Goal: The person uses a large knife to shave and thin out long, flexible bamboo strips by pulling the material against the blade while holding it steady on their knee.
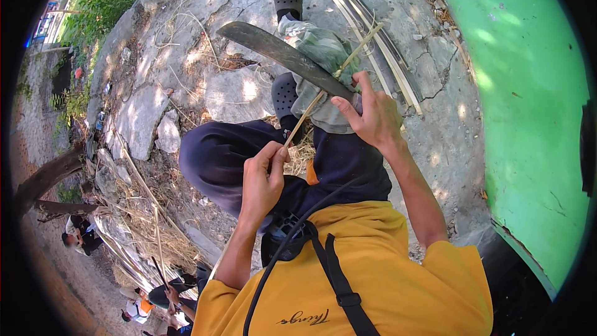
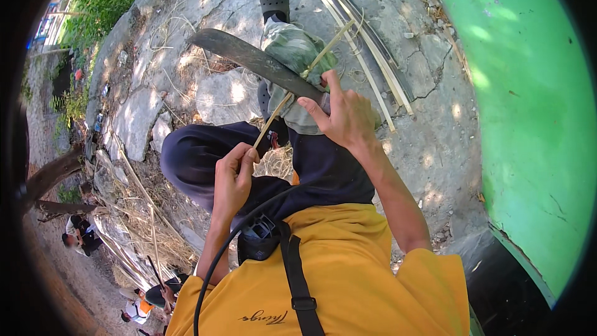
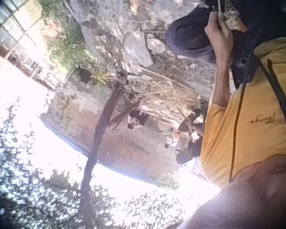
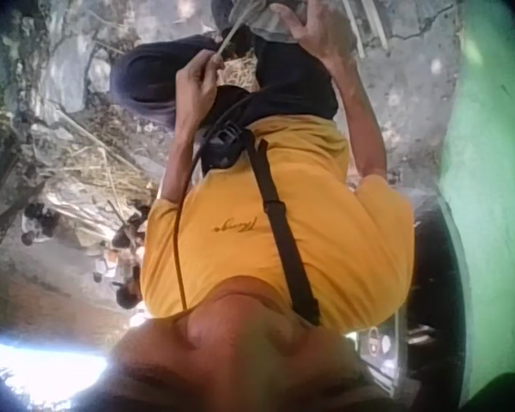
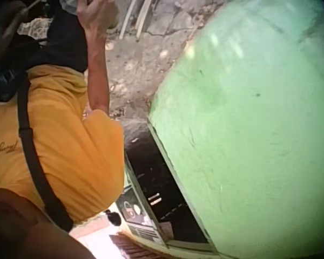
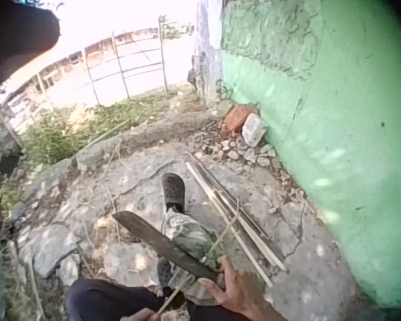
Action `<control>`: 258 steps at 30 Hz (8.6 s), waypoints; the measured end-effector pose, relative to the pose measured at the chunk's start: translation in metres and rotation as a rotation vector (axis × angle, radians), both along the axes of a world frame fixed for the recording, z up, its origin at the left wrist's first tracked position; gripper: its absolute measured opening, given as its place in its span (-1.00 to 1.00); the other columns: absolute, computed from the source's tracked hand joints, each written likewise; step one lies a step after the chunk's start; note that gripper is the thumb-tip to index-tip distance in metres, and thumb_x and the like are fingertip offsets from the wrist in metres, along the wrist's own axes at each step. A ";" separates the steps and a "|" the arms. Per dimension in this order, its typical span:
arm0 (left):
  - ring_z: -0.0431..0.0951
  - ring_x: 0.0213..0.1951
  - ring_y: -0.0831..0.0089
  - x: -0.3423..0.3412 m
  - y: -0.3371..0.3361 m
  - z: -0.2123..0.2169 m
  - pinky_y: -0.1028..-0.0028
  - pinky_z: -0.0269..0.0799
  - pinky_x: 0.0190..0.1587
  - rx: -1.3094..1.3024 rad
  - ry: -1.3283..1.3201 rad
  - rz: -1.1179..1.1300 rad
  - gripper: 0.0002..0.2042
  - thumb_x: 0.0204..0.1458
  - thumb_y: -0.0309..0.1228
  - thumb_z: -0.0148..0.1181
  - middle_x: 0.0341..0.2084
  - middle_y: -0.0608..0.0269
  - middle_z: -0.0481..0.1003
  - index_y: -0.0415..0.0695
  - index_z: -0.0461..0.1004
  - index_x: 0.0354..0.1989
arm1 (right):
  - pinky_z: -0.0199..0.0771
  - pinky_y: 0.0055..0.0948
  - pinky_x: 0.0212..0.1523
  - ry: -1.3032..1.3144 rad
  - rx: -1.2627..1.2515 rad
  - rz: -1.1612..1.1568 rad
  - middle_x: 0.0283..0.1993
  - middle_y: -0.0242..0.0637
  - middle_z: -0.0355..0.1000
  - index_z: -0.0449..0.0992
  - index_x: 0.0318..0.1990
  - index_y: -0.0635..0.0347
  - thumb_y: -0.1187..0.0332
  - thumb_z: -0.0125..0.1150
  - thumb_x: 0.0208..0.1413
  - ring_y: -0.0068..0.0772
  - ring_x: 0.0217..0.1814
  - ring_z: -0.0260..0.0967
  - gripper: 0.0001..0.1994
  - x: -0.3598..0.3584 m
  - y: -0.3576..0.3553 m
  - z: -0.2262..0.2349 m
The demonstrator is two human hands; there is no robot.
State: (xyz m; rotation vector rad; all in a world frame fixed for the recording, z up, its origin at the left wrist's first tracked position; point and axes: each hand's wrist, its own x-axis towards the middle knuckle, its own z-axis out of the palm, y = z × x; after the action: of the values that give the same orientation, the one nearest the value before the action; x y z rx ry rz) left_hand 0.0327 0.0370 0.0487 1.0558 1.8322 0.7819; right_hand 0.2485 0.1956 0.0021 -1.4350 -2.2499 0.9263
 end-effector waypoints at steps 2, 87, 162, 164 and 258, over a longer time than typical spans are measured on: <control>0.36 -0.55 0.56 0.004 0.017 -0.005 0.39 0.28 -0.44 -0.016 0.022 0.004 -0.80 0.39 -0.46 0.10 -0.62 0.12 0.42 -0.31 0.49 -0.30 | 0.51 0.08 -0.42 0.003 0.004 0.009 -0.53 0.04 0.54 0.37 0.11 0.17 -0.31 0.18 0.30 0.23 -0.44 0.61 -0.34 -0.007 -0.004 0.001; 0.70 -0.21 0.01 -0.105 -0.078 0.027 0.19 0.61 -0.21 0.292 0.701 0.337 -0.89 0.28 -0.49 0.25 -0.22 0.14 0.67 -0.09 0.62 -0.08 | 0.54 -0.51 -0.20 0.657 -0.271 0.002 -0.10 -0.26 0.69 0.68 0.06 0.28 0.20 0.35 0.37 -0.53 -0.15 0.60 -0.68 -0.104 0.064 0.057; 0.15 0.52 -0.27 -0.248 -0.207 -0.378 0.11 0.15 0.55 -0.986 0.113 0.588 0.39 -0.11 0.48 0.34 0.55 -0.34 0.06 -0.54 -0.10 0.55 | 0.60 -0.42 -0.28 -0.097 -0.033 -0.206 -0.02 -0.19 0.61 0.63 0.05 0.30 0.59 0.18 0.25 -0.31 -0.13 0.60 -0.75 0.126 -0.011 -0.112; 0.21 0.48 -0.27 -0.209 -0.214 -0.397 0.09 0.22 0.51 -0.962 0.186 0.708 0.31 -0.10 0.40 0.39 0.52 -0.34 0.12 -0.52 -0.01 0.53 | 0.60 -0.42 -0.28 -0.122 -0.049 -0.204 -0.04 -0.18 0.61 0.62 0.05 0.30 0.60 0.17 0.25 -0.33 -0.15 0.60 -0.74 0.134 -0.017 -0.123; 0.38 -0.43 0.02 -0.012 -0.307 -0.315 0.08 0.30 -0.28 -0.067 0.400 1.365 -0.57 0.46 -0.10 -0.02 -0.51 -0.07 0.39 -0.27 0.38 -0.28 | 0.61 -0.06 0.02 0.043 -0.440 0.084 0.04 0.10 0.66 0.62 0.09 0.26 0.15 0.26 0.25 0.13 0.18 0.62 -0.60 0.234 -0.057 -0.316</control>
State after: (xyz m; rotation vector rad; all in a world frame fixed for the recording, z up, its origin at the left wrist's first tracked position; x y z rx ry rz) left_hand 0.0206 -0.2698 -0.2659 -0.2970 2.8432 1.2692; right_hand 0.4828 0.1386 -0.3137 -1.4755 -2.1755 1.5390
